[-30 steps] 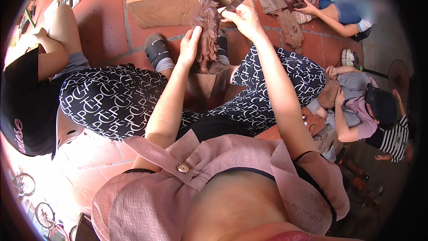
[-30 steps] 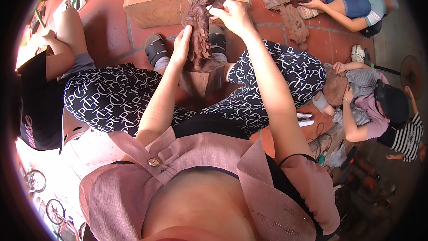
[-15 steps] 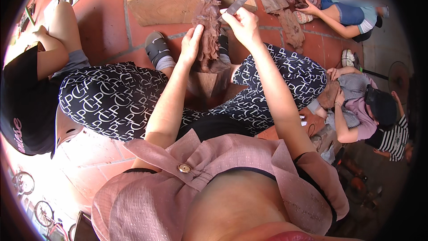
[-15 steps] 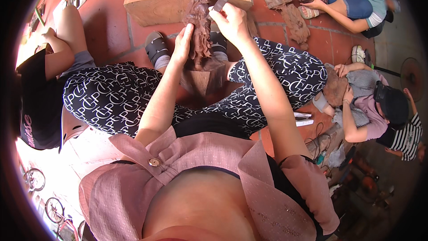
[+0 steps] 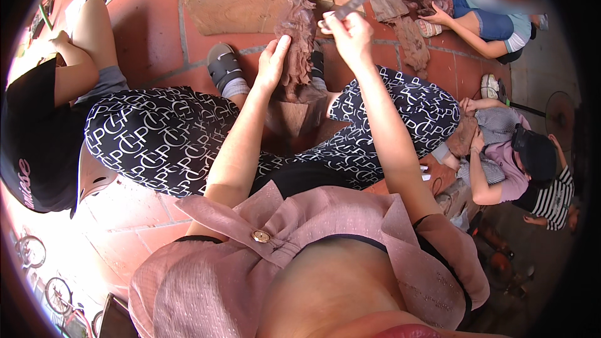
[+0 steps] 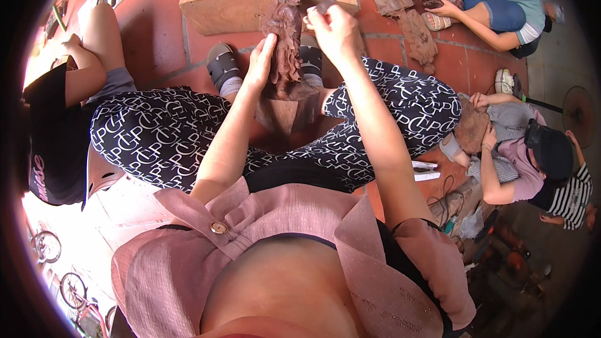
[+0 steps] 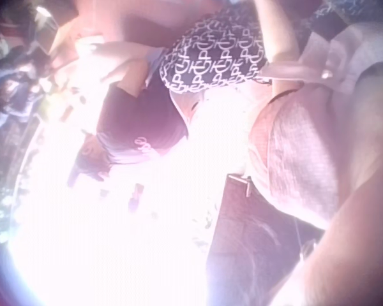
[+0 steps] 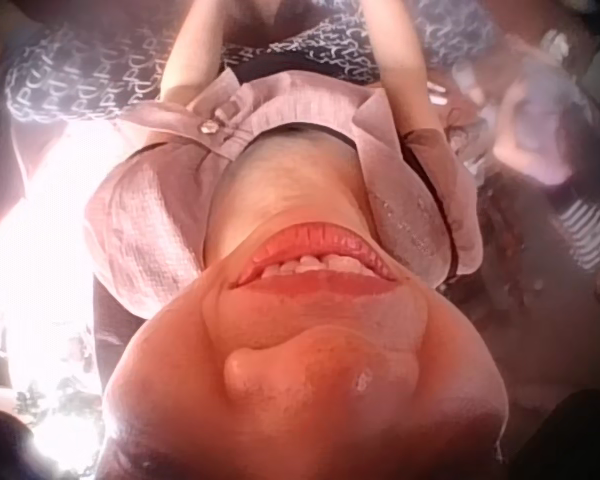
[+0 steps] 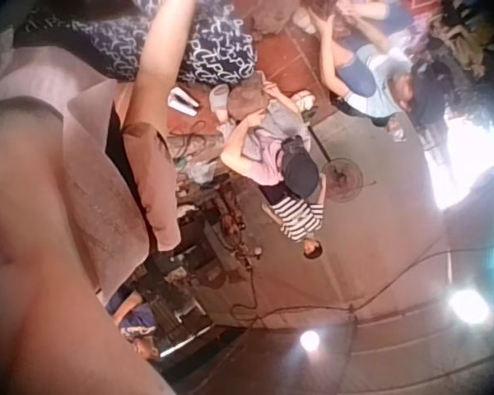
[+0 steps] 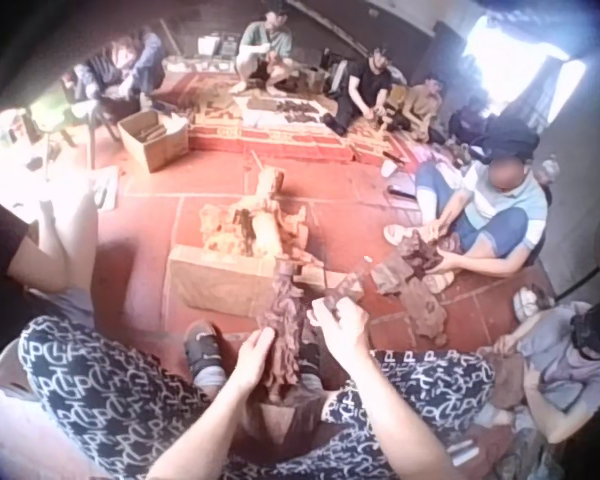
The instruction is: The person sits on the floor and uses a small knife to carve a wooden object. They hold the wood with one hand and carefully shape it with the other, occasionally rotating the piece to access different sides.
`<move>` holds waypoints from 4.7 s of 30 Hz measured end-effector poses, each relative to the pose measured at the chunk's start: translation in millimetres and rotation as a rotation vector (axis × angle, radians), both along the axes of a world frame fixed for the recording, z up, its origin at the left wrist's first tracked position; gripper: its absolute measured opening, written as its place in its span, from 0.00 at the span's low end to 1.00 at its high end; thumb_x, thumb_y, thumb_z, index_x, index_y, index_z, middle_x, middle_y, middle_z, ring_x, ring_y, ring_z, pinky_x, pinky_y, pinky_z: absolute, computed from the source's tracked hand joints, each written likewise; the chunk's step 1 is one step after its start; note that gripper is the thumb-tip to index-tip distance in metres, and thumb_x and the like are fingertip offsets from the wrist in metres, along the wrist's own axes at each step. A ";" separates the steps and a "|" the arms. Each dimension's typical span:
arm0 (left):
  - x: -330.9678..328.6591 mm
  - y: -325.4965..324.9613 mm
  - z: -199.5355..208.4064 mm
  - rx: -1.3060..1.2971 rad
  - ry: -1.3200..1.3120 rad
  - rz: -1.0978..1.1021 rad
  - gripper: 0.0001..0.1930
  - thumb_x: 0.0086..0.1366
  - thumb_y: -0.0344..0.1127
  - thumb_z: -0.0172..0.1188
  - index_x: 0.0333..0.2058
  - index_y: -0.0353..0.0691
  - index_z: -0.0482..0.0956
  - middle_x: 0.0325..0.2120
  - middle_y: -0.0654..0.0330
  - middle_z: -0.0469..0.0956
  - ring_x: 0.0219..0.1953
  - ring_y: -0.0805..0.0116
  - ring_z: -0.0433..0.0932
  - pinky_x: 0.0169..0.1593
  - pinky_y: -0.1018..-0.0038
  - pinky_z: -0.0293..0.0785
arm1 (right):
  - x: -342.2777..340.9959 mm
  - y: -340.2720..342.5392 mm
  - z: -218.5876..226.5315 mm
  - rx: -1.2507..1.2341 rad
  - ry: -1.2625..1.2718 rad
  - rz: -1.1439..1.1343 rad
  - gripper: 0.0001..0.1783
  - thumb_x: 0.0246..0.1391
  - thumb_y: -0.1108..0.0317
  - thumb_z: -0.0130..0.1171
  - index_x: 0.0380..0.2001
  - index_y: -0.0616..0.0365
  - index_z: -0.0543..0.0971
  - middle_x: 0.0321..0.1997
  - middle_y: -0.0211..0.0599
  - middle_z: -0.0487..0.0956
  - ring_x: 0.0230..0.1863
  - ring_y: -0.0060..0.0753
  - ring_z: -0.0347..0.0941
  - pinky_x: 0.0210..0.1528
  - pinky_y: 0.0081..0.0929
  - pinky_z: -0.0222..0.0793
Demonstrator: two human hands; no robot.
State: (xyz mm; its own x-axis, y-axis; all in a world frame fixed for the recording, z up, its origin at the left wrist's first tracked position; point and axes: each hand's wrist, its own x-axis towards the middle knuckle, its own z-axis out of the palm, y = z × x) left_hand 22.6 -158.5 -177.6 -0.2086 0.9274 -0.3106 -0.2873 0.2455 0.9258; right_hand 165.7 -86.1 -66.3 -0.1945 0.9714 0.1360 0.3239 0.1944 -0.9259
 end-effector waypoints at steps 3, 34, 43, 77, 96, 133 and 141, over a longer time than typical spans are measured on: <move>-1.3 -0.8 5.8 0.008 0.058 0.006 0.31 0.59 0.58 0.51 0.45 0.32 0.73 0.41 0.49 0.76 0.45 0.64 0.72 0.51 0.73 0.64 | 14.9 13.8 9.7 0.064 0.215 0.011 0.05 0.52 0.75 0.55 0.31 0.68 0.73 0.30 0.44 0.78 0.30 0.31 0.78 0.32 0.24 0.77; -6.1 -3.0 12.6 -0.060 0.060 -0.035 0.34 0.57 0.61 0.52 0.47 0.32 0.72 0.43 0.47 0.75 0.48 0.62 0.72 0.53 0.72 0.63 | -42.3 27.1 35.7 0.499 -0.690 0.323 0.12 0.42 0.67 0.61 0.18 0.64 0.71 0.20 0.43 0.70 0.24 0.39 0.70 0.29 0.34 0.64; -7.0 -4.7 12.6 -0.086 0.060 -0.015 0.35 0.55 0.62 0.53 0.47 0.33 0.73 0.43 0.47 0.75 0.49 0.60 0.72 0.53 0.71 0.63 | -39.8 31.1 61.7 0.167 -0.495 0.220 0.11 0.44 0.66 0.63 0.21 0.62 0.74 0.16 0.33 0.71 0.19 0.21 0.64 0.22 0.20 0.61; -3.1 -2.5 3.8 -0.051 -0.038 -0.020 0.36 0.54 0.63 0.54 0.45 0.32 0.73 0.40 0.48 0.76 0.45 0.63 0.73 0.51 0.72 0.64 | -47.5 24.2 48.7 0.436 -0.713 0.397 0.07 0.44 0.72 0.58 0.24 0.63 0.70 0.26 0.47 0.73 0.32 0.50 0.70 0.35 0.40 0.67; -17.1 -2.1 25.1 -0.108 -0.005 0.018 0.38 0.48 0.58 0.64 0.47 0.29 0.71 0.43 0.49 0.74 0.47 0.63 0.72 0.52 0.73 0.65 | -30.4 15.8 41.1 0.425 -0.461 0.260 0.15 0.41 0.69 0.64 0.17 0.64 0.69 0.18 0.41 0.69 0.19 0.35 0.66 0.23 0.29 0.62; -21.9 -2.7 40.1 -0.086 -0.145 -0.004 0.34 0.51 0.50 0.65 0.48 0.28 0.69 0.43 0.52 0.74 0.45 0.67 0.72 0.51 0.75 0.66 | -16.2 37.8 32.3 0.196 -0.275 0.423 0.10 0.45 0.67 0.63 0.29 0.63 0.79 0.33 0.35 0.78 0.39 0.27 0.73 0.44 0.24 0.67; -20.6 -5.1 41.9 -0.138 -0.141 -0.002 0.35 0.50 0.52 0.66 0.48 0.28 0.70 0.43 0.51 0.74 0.46 0.66 0.72 0.52 0.74 0.65 | -20.5 53.2 36.5 0.081 -0.412 0.551 0.09 0.43 0.67 0.61 0.29 0.61 0.80 0.32 0.36 0.79 0.36 0.30 0.74 0.41 0.25 0.69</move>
